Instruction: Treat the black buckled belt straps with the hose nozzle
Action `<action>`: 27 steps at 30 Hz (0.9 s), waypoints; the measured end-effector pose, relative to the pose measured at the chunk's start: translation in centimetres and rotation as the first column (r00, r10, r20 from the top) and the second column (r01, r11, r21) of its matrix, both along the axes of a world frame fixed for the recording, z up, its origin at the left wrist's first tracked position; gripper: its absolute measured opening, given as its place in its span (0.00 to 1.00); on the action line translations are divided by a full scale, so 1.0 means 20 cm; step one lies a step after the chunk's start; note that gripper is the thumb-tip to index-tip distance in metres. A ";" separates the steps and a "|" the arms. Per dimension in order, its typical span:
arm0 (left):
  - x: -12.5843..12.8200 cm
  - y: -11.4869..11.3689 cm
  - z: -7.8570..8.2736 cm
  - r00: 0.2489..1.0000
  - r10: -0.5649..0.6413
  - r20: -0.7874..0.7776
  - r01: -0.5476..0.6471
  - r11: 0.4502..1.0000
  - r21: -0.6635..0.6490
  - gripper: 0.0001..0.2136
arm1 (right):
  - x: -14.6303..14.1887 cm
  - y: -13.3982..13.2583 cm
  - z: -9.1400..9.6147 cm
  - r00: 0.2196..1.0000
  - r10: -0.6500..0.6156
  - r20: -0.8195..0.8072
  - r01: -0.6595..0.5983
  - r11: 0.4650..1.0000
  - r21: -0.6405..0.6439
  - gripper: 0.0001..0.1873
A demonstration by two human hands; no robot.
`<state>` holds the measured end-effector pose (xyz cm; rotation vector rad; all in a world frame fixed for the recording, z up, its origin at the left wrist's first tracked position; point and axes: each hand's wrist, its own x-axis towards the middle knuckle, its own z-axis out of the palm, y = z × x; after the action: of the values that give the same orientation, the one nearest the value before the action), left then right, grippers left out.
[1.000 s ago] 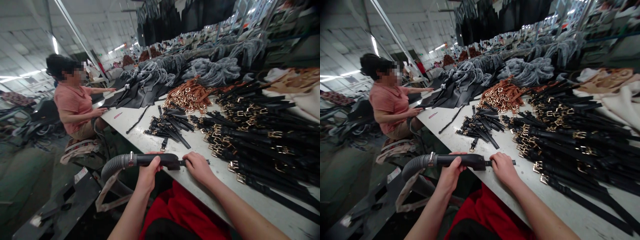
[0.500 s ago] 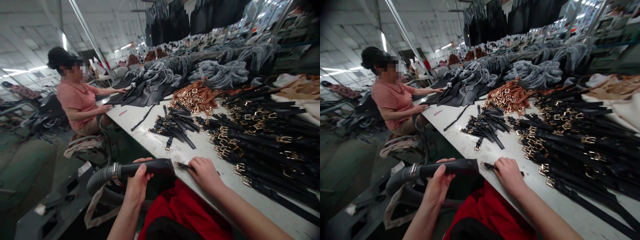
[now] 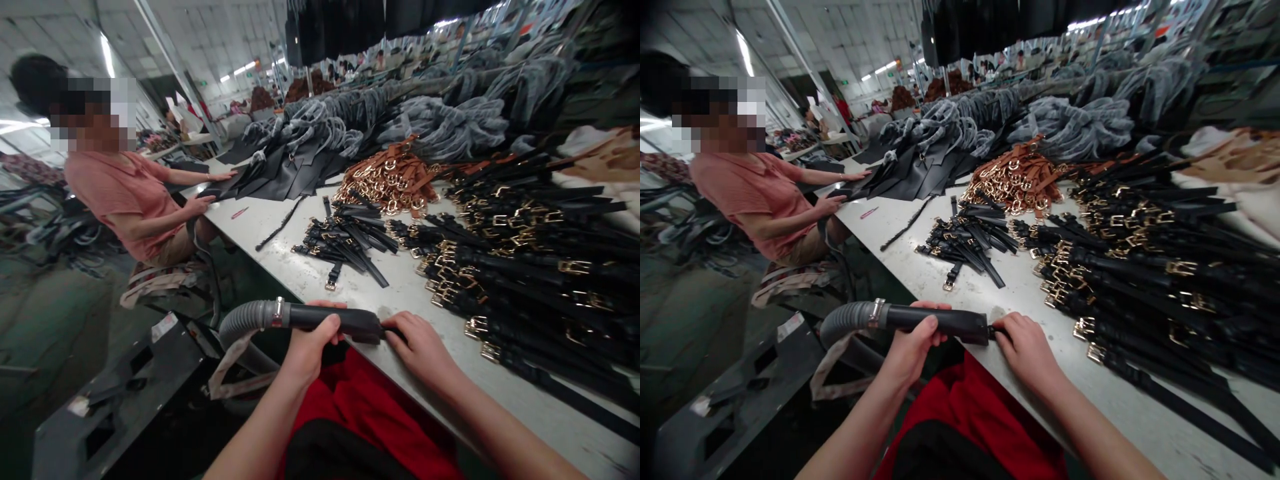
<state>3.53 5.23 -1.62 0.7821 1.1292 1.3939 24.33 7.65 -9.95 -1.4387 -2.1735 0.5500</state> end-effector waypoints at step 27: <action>-0.22 -0.02 0.00 0.939 0.286 0.193 -0.274 0.958 -0.088 0.19 | 0.05 0.01 -0.05 0.999 0.037 0.025 -0.038 0.999 0.029 0.11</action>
<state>-0.92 4.90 -1.54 0.4338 1.1460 1.6290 25.32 7.94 -11.01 -1.3990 -2.2226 0.5144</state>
